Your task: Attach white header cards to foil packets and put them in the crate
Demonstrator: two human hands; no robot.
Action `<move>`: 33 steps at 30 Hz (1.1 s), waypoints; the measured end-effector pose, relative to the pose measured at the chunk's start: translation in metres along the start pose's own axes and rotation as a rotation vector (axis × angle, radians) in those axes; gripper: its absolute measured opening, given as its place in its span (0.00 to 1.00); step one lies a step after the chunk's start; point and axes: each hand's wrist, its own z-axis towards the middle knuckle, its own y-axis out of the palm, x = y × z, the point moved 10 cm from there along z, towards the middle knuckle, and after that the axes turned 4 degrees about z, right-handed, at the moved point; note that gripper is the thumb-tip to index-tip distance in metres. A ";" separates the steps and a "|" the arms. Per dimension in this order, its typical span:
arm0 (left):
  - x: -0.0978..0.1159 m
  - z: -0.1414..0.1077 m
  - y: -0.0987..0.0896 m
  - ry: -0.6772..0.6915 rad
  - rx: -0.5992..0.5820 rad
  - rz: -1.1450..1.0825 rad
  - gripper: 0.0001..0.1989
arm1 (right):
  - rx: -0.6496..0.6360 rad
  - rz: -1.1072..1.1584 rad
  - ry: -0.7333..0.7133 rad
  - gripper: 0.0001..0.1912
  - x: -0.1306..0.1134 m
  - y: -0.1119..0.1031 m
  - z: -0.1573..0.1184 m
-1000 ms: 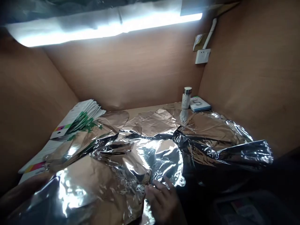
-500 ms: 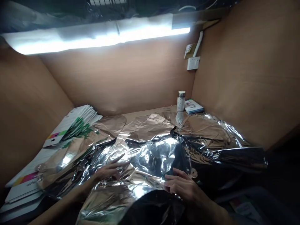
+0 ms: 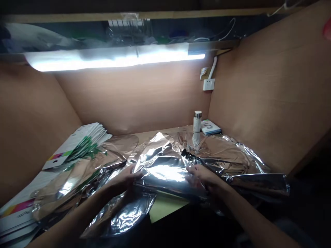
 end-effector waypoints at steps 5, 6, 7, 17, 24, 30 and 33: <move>-0.003 -0.003 -0.033 0.162 0.323 0.127 0.44 | 0.102 -0.223 0.017 0.21 0.002 -0.019 0.016; -0.005 -0.003 -0.038 0.183 0.375 0.152 0.43 | 0.128 -0.234 0.013 0.20 -0.005 -0.021 0.016; -0.007 -0.004 -0.041 0.199 0.412 0.182 0.43 | 0.157 -0.243 -0.003 0.20 -0.016 -0.022 0.014; 0.025 -0.023 -0.039 0.320 0.573 0.663 0.34 | 0.049 -1.192 -0.504 0.35 -0.097 0.142 -0.035; 0.034 0.016 0.035 0.414 0.299 1.638 0.30 | 0.009 -1.235 -0.361 0.35 -0.020 0.151 -0.008; -0.001 0.060 0.006 0.218 0.166 1.621 0.37 | -0.011 -1.226 -0.384 0.40 -0.003 0.121 -0.041; -0.002 0.054 0.005 0.228 0.129 1.609 0.40 | -0.093 -1.292 -0.492 0.41 -0.001 0.114 -0.057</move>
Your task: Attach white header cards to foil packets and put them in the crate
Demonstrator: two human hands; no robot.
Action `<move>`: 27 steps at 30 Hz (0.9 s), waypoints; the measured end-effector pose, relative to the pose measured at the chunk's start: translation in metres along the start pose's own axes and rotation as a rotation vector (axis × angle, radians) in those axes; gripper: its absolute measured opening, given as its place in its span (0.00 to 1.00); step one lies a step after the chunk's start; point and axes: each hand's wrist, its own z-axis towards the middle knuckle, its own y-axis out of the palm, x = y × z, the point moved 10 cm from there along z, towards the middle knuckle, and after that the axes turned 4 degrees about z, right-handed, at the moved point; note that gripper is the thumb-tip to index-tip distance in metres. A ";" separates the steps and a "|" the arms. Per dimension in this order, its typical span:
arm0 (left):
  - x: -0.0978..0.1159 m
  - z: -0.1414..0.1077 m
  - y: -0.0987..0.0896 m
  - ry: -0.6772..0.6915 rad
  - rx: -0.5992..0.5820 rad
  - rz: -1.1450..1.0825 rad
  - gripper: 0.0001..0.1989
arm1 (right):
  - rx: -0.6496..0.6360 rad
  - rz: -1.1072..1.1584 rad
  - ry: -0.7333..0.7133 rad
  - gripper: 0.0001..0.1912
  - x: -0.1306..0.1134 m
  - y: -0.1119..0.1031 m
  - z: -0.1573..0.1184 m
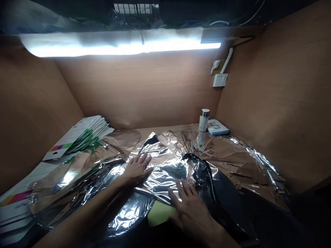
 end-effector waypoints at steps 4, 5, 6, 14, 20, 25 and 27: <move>-0.006 -0.019 -0.004 0.121 -0.115 -0.053 0.42 | -0.037 -0.049 -0.182 0.35 -0.004 -0.011 -0.015; -0.009 -0.025 -0.005 0.174 -0.151 -0.073 0.43 | -0.053 -0.019 -0.211 0.34 -0.004 -0.016 -0.018; -0.013 -0.032 -0.007 0.232 -0.187 -0.098 0.44 | -0.076 0.030 -0.229 0.33 -0.002 -0.022 -0.022; -0.022 -0.061 -0.037 0.272 -0.085 -0.134 0.31 | -0.134 0.282 -0.085 0.26 -0.002 -0.092 0.016; 0.012 -0.071 -0.009 0.330 -0.118 -0.100 0.39 | -0.088 -0.099 -0.178 0.45 -0.060 -0.038 0.048; 0.009 -0.076 0.005 0.325 -0.041 -0.062 0.42 | 0.014 -0.195 -0.191 0.37 -0.039 0.007 0.002; 0.010 -0.076 0.007 0.326 -0.036 -0.062 0.43 | 0.079 -0.219 -0.230 0.33 -0.022 0.001 -0.021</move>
